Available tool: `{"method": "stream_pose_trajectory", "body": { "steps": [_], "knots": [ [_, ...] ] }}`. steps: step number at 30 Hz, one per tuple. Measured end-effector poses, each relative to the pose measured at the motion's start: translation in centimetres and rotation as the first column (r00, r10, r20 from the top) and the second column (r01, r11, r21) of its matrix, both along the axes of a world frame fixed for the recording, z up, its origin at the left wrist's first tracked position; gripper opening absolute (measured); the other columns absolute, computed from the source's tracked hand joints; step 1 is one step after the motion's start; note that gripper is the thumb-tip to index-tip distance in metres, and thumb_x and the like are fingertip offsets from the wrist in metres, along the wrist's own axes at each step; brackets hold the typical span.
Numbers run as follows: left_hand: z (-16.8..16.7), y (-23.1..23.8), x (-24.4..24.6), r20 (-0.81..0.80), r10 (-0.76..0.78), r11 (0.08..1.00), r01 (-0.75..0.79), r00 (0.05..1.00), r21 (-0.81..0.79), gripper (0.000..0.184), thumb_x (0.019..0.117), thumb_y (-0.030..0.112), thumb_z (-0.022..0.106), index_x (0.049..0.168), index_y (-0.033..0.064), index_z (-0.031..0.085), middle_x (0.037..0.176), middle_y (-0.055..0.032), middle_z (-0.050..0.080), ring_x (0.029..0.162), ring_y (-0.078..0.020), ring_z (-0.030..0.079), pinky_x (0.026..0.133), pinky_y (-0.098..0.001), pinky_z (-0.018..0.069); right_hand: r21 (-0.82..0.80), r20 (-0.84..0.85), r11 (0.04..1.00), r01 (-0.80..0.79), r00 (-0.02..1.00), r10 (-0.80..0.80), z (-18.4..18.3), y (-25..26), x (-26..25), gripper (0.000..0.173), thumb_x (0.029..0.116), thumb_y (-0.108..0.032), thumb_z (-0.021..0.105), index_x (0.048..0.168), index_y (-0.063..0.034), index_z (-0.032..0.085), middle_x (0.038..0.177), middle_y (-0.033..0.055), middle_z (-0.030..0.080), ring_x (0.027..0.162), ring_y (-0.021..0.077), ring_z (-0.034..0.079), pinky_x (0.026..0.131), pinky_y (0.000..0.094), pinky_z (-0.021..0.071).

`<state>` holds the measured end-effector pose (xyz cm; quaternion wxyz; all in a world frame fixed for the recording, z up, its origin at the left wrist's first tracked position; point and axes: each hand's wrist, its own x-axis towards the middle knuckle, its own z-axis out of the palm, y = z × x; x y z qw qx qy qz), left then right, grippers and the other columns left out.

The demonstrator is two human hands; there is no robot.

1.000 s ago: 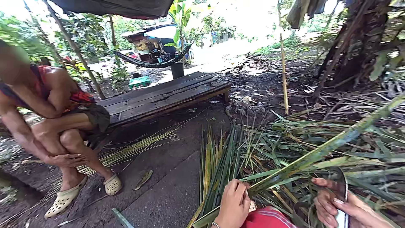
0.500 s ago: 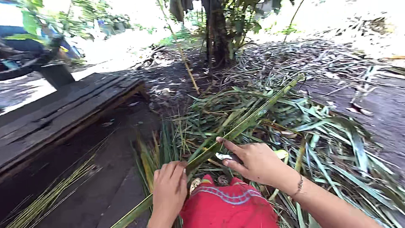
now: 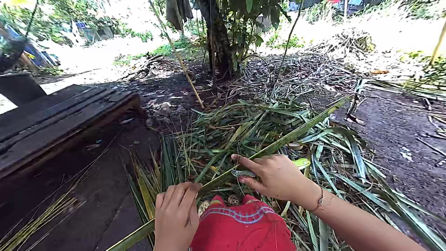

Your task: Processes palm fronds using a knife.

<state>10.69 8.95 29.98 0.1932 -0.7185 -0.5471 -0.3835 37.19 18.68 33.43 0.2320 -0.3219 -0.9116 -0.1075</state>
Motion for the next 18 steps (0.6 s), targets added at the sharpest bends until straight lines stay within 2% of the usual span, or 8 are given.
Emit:
{"method": "stream_pose_trajectory", "body": {
  "steps": [18],
  "knots": [
    [0.6, -0.24, 0.46, -0.004, -0.03, 0.999, 0.03, 1.0, 0.037, 0.033, 0.1031, 0.022, 0.043, 0.097, 0.0149, 0.074, 0.095, -0.0053, 0.074, 0.088, -0.0217, 0.065, 0.078, -0.0409, 0.0415, 0.031, 0.035, 1.0, -0.003, 0.999, 0.002, 0.9, -0.5, 0.94, 0.059, 0.1031, -0.057, 0.036, 0.136, -0.018, 0.066, 0.059, 0.0051, 0.06, 0.05, 0.0269, 0.06, 0.045, 0.0434, 0.0456]
  ]
}}
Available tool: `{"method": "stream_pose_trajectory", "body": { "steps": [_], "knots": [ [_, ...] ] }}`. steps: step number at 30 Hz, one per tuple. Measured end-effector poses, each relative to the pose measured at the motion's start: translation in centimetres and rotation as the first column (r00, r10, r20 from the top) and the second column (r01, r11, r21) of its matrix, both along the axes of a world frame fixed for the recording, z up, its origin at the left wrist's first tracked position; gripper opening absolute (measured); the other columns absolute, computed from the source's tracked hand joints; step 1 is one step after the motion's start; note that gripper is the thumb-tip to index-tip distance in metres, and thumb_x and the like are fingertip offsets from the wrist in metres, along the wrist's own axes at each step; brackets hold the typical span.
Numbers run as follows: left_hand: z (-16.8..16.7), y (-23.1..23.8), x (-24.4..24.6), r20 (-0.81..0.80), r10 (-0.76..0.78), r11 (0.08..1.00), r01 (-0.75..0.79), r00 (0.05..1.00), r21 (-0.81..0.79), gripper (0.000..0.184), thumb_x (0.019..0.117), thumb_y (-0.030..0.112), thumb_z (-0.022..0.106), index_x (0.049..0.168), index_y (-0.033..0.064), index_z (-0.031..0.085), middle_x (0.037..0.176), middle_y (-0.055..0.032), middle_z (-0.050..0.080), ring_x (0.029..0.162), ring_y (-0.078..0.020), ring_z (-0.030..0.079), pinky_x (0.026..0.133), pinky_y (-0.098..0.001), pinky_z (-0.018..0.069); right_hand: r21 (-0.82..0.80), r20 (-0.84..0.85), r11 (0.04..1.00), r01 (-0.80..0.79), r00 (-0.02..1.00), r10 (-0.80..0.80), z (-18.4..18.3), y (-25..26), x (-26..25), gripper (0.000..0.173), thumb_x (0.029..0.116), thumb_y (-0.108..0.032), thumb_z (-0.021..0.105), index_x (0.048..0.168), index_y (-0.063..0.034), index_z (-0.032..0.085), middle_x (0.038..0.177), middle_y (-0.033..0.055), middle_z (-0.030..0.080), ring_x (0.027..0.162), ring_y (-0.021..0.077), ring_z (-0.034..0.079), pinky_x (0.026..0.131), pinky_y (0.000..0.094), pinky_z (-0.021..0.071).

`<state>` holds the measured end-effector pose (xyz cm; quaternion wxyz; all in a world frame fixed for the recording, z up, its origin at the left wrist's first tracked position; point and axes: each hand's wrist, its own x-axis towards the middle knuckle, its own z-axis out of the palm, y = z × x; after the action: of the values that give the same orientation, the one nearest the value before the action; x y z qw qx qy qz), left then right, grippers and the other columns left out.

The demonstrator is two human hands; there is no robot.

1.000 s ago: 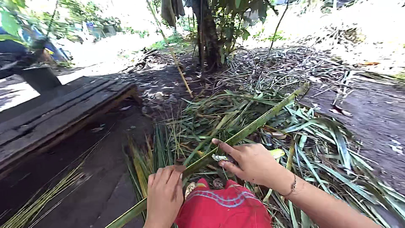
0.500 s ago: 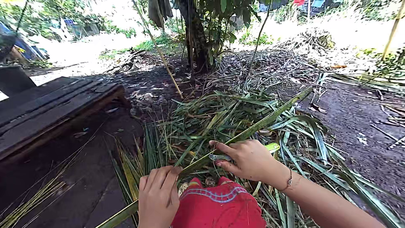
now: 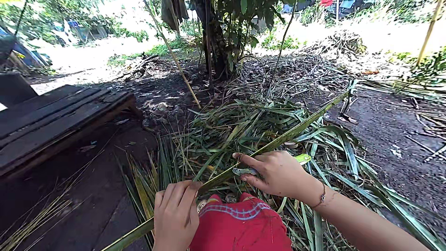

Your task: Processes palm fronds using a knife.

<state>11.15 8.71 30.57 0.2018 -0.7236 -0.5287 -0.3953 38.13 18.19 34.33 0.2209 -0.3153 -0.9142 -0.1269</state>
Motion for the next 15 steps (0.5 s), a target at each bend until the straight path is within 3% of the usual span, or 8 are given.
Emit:
{"method": "stream_pose_trajectory", "body": {
  "steps": [8, 15],
  "knots": [
    [0.32, -0.52, 0.55, -0.071, 0.023, 0.999, -0.02, 0.997, 0.041, 0.029, 0.1017, 0.018, 0.043, 0.1, 0.0156, 0.072, 0.095, -0.006, 0.072, 0.089, -0.0235, 0.064, 0.078, -0.0411, 0.0397, -0.097, -0.004, 0.994, 0.049, 0.999, -0.049, 0.48, -0.23, 0.02, 0.055, 0.1017, -0.056, 0.039, 0.122, -0.015, 0.07, 0.059, 0.0071, 0.06, 0.051, 0.0305, 0.062, 0.043, 0.0472, 0.0449],
    [0.33, -0.42, 0.8, -0.093, -0.007, 1.0, 0.009, 0.996, 0.013, 0.028, 0.1017, 0.018, 0.044, 0.101, 0.0148, 0.073, 0.095, -0.006, 0.072, 0.088, -0.0235, 0.065, 0.078, -0.0401, 0.042, -0.114, -0.071, 0.986, 0.122, 0.989, -0.13, -0.03, -0.06, 0.46, 0.054, 0.1017, -0.055, 0.04, 0.127, -0.0173, 0.07, 0.062, 0.0081, 0.063, 0.053, 0.0315, 0.063, 0.045, 0.0487, 0.0461]
  ]
}}
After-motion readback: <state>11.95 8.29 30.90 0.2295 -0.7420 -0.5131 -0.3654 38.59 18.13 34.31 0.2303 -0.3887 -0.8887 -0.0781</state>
